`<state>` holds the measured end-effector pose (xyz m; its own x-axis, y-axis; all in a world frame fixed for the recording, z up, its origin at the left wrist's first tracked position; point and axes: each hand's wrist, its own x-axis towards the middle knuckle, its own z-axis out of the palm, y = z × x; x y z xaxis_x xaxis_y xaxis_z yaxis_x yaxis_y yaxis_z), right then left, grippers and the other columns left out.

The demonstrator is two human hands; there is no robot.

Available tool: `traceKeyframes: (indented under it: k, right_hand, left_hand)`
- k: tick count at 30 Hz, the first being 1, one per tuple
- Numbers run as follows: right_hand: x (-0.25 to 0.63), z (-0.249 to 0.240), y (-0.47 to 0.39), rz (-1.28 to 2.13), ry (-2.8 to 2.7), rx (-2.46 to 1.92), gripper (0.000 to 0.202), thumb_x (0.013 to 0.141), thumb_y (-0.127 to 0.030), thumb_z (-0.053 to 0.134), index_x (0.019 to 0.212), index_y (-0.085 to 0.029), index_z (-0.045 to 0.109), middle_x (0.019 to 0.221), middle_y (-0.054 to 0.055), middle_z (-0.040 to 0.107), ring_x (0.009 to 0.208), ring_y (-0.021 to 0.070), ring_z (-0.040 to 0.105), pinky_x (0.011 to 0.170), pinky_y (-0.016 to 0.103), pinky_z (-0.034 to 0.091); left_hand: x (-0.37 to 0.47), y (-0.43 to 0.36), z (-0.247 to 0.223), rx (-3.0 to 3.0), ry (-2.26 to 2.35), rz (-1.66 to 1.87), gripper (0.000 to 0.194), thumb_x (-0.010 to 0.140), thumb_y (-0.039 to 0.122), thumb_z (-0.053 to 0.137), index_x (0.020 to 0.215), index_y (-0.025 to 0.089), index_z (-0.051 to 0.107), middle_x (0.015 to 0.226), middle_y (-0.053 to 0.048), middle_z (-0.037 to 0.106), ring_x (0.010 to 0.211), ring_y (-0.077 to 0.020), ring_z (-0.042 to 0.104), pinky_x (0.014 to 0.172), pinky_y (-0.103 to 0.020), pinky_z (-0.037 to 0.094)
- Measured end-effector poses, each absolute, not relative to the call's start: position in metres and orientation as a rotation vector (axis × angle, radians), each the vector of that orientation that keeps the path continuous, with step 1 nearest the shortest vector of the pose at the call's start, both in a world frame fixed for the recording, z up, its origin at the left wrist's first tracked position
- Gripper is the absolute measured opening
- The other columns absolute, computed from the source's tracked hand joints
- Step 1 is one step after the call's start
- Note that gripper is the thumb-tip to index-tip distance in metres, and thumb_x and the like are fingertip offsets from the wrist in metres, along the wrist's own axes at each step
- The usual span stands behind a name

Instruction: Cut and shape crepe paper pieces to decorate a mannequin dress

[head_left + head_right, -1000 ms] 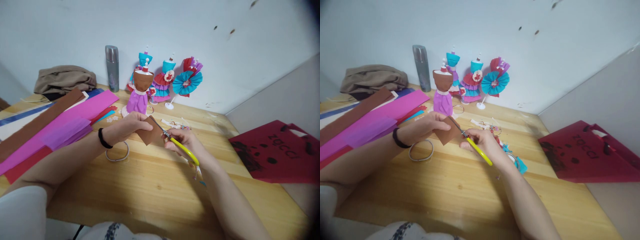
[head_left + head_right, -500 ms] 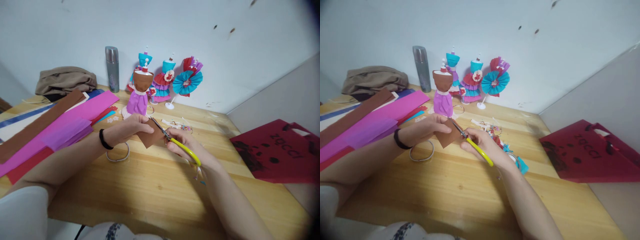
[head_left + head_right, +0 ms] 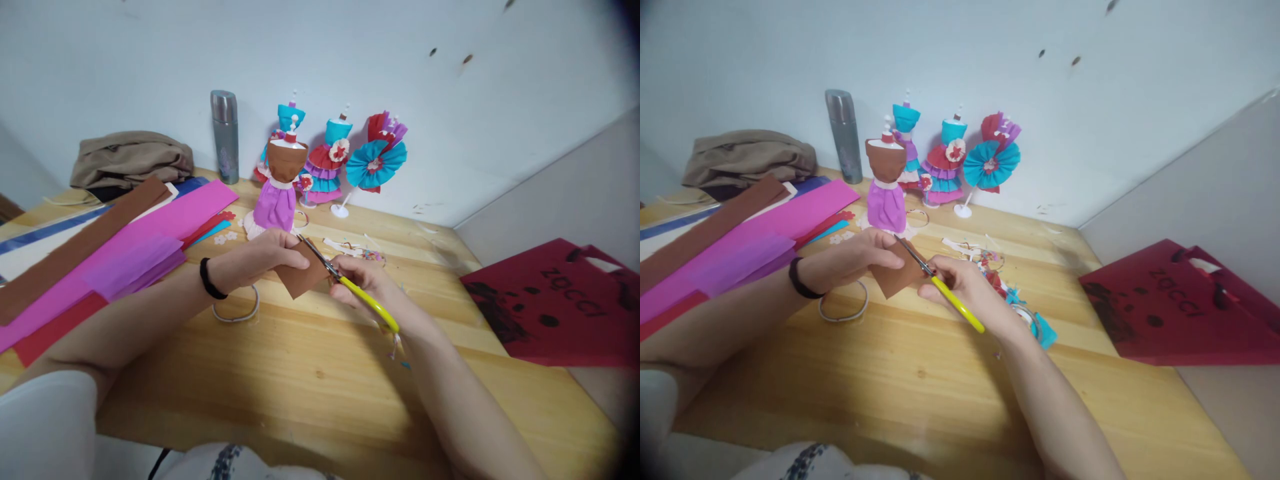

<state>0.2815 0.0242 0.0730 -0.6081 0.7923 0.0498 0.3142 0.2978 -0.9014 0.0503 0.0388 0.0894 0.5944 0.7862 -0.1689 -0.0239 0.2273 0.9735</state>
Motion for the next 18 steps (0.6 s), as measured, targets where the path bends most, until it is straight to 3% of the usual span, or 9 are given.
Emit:
traceKeyframes:
  k: [10,18]
  right_hand:
    - [0.281,0.071,0.027,1.174,-2.103,-1.059,0.05,0.074,-0.066,0.074,0.076,-0.019,0.057,0.06,-0.006,0.034,0.054,0.0091,0.027,0.05,0.025,0.018]
    - [0.284,0.088,0.028,0.62,-2.358,-1.548,0.036,0.084,-0.053,0.065,0.078,-0.017,0.065,0.064,0.002,0.057,0.059,0.0156,0.049,0.057,0.027,0.03]
  left_hand:
    - [0.05,0.039,0.09,1.201,0.779,0.656,0.021,0.06,0.028,0.076,0.068,0.01,0.07,0.064,-0.003,0.066,0.056,-0.0107,0.056,0.053,-0.022,0.038]
    - [0.039,0.043,0.103,1.174,0.747,0.724,0.014,0.065,0.024,0.076,0.069,0.01,0.073,0.067,-0.004,0.07,0.059,-0.0119,0.061,0.056,-0.021,0.043]
